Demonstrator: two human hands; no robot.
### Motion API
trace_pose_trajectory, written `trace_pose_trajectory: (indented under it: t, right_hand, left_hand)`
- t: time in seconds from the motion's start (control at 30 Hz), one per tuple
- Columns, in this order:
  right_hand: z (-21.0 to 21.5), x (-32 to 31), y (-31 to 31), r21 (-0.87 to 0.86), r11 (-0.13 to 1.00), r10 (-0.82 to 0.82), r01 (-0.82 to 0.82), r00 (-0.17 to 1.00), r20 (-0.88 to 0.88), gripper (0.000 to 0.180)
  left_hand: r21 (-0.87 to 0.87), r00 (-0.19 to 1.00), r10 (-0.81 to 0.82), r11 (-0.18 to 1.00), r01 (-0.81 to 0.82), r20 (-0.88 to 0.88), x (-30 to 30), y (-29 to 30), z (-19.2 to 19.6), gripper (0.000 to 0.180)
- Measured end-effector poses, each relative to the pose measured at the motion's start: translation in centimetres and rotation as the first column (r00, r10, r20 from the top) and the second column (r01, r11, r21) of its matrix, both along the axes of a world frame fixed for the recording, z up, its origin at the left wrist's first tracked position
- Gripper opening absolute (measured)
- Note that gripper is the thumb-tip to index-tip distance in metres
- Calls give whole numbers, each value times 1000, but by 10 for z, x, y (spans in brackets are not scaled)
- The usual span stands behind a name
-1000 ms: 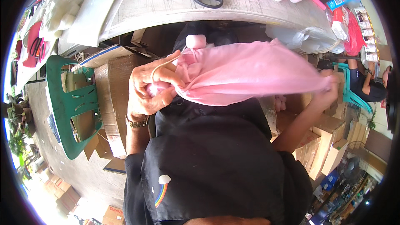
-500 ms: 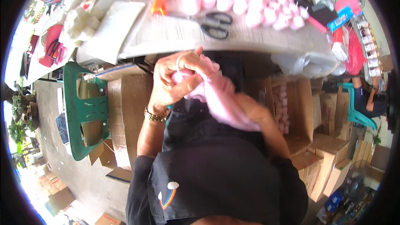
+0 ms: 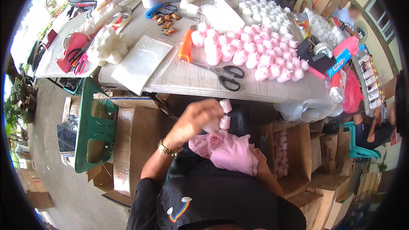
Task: The person assembles small white cylindrical candles by inserting wicks, trimming excess wick with scissors, and wrapping each candle in pink tissue paper. The person repeats this process for multiple candles at a table with supplies and finished units nearby.
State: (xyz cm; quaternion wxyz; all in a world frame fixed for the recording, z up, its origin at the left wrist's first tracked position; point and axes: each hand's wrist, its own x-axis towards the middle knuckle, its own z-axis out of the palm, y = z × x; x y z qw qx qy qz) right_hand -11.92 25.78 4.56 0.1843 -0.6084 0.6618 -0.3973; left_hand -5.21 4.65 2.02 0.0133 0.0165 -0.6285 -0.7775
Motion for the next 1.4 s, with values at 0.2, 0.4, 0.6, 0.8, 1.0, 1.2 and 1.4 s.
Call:
trace_pose_trajectory:
  t: [0.2,0.4,0.6,0.8,1.0,1.2,1.4]
  right_hand:
    - [16,1,-5,-128,982,-148,139,987,-65,20]
    - [-20,17,-9,172,934,-318,313,511,799,19]
    - [-35,29,-19,236,895,-337,379,228,913,20]
    - [-34,29,-25,206,913,-320,352,305,897,20]
    - [-37,27,-24,190,918,-330,348,404,853,20]
    - [-37,28,-24,170,919,-335,355,479,812,20]
    - [-48,35,-24,114,913,-339,391,576,744,21]
  left_hand:
    - [-83,918,-396,916,393,-31,33,35,32,25]
    - [401,926,-378,847,347,-3,52,31,13,41]
    - [617,968,-250,762,197,0,68,31,-16,50]
    - [740,979,-175,645,192,-102,69,33,-39,57]
    - [745,980,-118,637,196,-158,61,39,-42,54]
    - [743,973,-96,632,221,-209,52,43,-25,46]
    - [453,995,96,888,-80,-13,53,53,-15,44]
